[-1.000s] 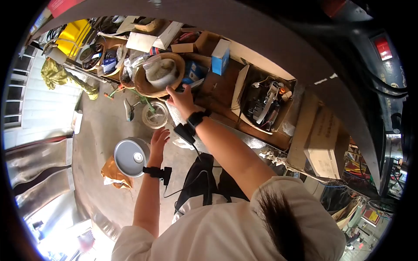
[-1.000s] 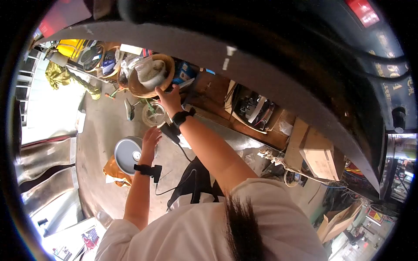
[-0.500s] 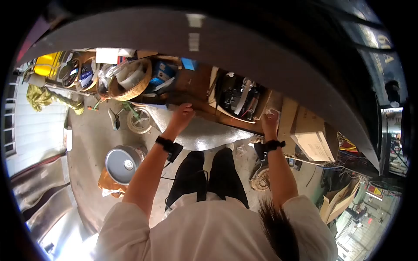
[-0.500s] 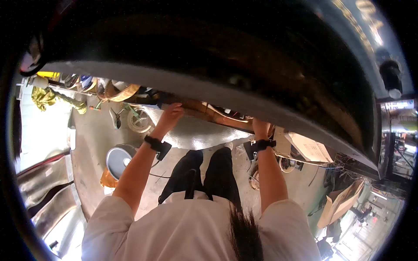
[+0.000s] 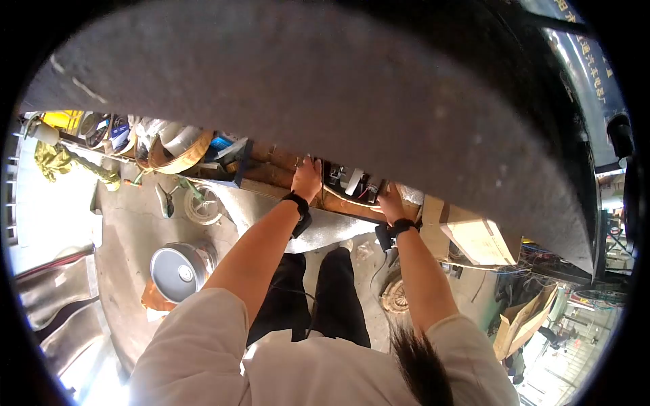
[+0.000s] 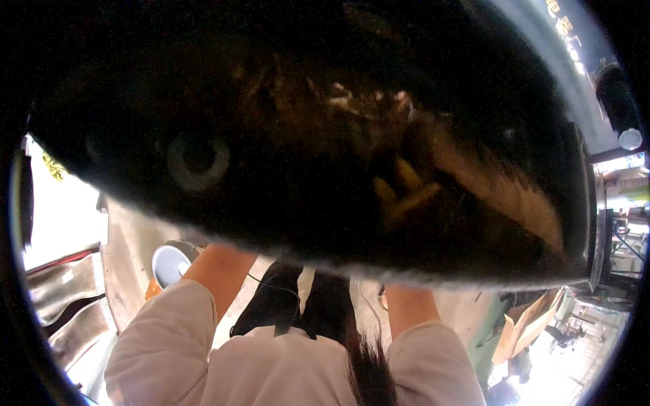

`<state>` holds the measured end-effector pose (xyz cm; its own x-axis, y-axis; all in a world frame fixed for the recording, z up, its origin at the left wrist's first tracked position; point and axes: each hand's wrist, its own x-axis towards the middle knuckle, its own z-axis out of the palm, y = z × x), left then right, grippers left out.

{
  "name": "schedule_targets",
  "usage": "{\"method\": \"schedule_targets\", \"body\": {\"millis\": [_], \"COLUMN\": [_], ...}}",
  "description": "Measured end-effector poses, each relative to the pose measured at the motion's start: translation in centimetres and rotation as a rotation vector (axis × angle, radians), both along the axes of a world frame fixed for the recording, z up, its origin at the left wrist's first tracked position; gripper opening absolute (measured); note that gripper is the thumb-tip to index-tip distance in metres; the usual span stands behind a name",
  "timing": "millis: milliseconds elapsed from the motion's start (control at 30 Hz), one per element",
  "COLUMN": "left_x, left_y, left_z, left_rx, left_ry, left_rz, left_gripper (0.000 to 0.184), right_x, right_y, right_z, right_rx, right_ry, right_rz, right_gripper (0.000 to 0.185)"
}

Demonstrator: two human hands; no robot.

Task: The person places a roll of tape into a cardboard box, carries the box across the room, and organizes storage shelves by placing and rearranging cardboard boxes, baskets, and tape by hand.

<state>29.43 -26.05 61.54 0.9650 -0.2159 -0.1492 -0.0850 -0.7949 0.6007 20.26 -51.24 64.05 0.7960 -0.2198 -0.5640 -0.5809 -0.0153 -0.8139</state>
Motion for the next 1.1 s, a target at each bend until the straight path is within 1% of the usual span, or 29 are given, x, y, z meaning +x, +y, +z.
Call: {"method": "schedule_targets", "body": {"millis": [67,100,200,267,333,400,433,467,500,600,633,700,733,767,800,833,867,933,967,1000,1033,1067,1100], "left_x": [0.0,0.1,1.4,2.5,2.9,2.3,1.8,1.2,0.7,0.7,0.4,0.1,-0.1,-0.2,-0.1,0.0,-0.1,-0.7,-1.0,-1.0,-1.0,-1.0,-1.4], "left_y": [0.0,0.1,0.7,1.3,1.8,2.3,2.7,2.9,3.0,2.7,2.8,2.9,2.9,3.0,2.8,2.6,2.7,3.0,4.0,4.2,4.4,4.6,4.2], "left_z": [1.3,1.5,1.0,0.7,0.4,0.4,0.4,0.4,0.5,0.8,1.3,1.9,2.3,2.7,3.0,3.9,7.2,7.2,3.6,2.7,1.8,0.8,3.5], "left_rx": [-0.151,-0.202,-0.384,-0.554,-0.656,-0.693,-0.702,-0.705,-0.689,-0.67,-0.63,-0.521,-0.452,-0.384,-0.395,-0.405,-0.491,-0.209,0.159,0.207,0.254,0.301,0.102], "left_ry": [0.214,0.269,0.392,0.504,0.584,0.624,0.639,0.629,0.613,0.522,0.475,0.395,0.361,0.328,0.364,0.401,0.513,0.283,-0.074,-0.092,-0.111,-0.132,0.127], "left_rz": [0.184,0.242,0.289,0.294,0.308,0.334,0.349,0.353,0.349,0.299,0.255,0.209,0.205,0.2,0.231,0.263,0.335,0.059,-0.292,-0.322,-0.352,-0.381,-0.162], "left_gripper": [0.038,0.036,0.034,0.033,0.033,0.035,0.036,0.037,0.039,0.049,0.049,0.048,0.047,0.046,0.045,0.043,0.042,0.036,0.033,0.031,0.036,0.045,0.047], "right_x": [0.6,0.8,0.6,1.2,1.2,1.7,2.0,1.7,1.7,1.8,1.7,1.8,1.9,1.9,1.9,2.1,2.2,2.0,1.7,1.4,1.5,1.3,1.1], "right_y": [0.3,0.6,-1.3,0.0,0.7,0.8,-0.3,-1.0,-1.6,-0.7,-0.6,-0.9,-0.7,-0.7,-1.0,0.0,0.1,-0.2,-2.0,-3.8,-4.9,-3.2,-1.0], "right_z": [-0.1,-0.1,-5.4,-3.6,-0.8,0.9,-0.4,-2.5,-4.8,-3.7,-3.5,-4.5,-4.1,-3.6,-3.0,0.5,0.5,0.1,-3.4,-7.1,-9.9,-5.2,0.6], "right_rx": [-0.185,-0.25,-0.443,-0.245,-0.17,-0.221,-0.302,-0.418,-0.534,-0.63,-0.692,-0.737,-0.759,-0.659,-0.561,-0.584,-0.604,-0.638,-0.701,-0.767,-0.7,-0.424,-0.19], "right_ry": [-0.089,-0.072,-0.161,-0.015,0.055,0.034,0.024,-0.044,-0.121,-0.228,-0.255,-0.296,-0.317,-0.373,-0.428,-0.096,-0.084,-0.051,-0.125,-0.201,-0.215,-0.037,0.139], "right_rz": [0.11,0.127,0.155,-0.092,-0.173,-0.091,0.082,0.162,0.238,0.267,0.299,0.327,0.34,0.351,0.361,0.374,0.366,0.35,0.409,0.464,0.415,0.282,0.104], "right_gripper": [0.063,0.063,0.063,0.062,0.061,0.06,0.058,0.057,0.057,0.057,0.057,0.063,0.065,0.067,0.069,0.069,0.068,0.067,0.066,0.064,0.064,0.063,0.062]}}
